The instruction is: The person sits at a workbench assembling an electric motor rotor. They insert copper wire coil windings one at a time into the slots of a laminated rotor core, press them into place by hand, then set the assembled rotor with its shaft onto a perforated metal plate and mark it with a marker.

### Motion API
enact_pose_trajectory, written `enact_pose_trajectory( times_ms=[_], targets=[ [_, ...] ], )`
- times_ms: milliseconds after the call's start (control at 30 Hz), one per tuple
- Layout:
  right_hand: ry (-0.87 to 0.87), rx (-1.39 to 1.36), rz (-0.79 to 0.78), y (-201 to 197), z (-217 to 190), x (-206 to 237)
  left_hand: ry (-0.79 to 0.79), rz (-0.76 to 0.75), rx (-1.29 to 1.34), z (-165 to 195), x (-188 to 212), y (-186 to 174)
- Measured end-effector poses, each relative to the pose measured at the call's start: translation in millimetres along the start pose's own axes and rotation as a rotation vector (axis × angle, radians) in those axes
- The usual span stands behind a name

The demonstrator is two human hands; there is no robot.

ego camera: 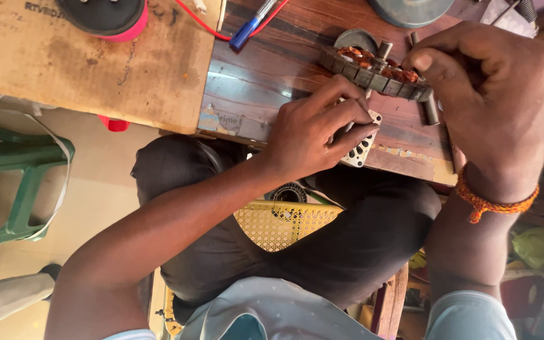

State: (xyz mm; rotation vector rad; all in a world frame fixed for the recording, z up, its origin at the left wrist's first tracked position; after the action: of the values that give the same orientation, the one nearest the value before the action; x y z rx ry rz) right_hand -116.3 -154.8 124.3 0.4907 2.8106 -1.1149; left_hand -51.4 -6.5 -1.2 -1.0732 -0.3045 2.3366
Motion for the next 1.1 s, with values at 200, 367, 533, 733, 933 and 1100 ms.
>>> enact_pose_trajectory(
  times_ms=[200, 367, 533, 733, 933, 1100],
  targets=[
    [0.083, -0.029, -0.054, -3.5, 15.9, -9.0, -0.168, 0.083, 0.058, -3.7, 5.2, 1.4],
    [0.068, 0.004, -0.075, 3.9, 34.3, -25.0, -0.346, 0.051, 0.211, -9.0, 8.1, 8.8],
    [0.169, -0.085, 0.012, 6.9, 57.7, -30.8, -0.503, 0.021, 0.386, -13.7, 8.5, 19.3],
    [0.107, -0.106, 0.094, 2.9, 90.5, -25.1, -0.588, -0.019, 0.303, -11.1, 6.0, 8.5],
    [0.117, -0.286, 0.240, -22.5, 156.2, -8.4, 0.332, 0.059, -0.364, 27.0, -6.4, -32.6],
    [0.134, -0.248, 0.320, -45.9, 180.9, -4.0, 0.428, -0.060, -0.368, 0.3, -38.5, -26.4]
  ],
)
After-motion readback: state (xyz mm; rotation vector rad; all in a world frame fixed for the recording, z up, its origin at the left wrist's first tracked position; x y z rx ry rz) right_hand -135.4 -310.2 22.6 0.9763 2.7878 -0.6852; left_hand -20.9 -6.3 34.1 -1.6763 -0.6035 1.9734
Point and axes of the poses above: each hand's wrist, its own x-axis away from the middle knuckle, its own y-axis out of the palm, z = x × y, the point moved 3 cm from there along -x, towards the middle knuckle, and after that the axes turned 13 degrees about -x, right-handed, at the moved point
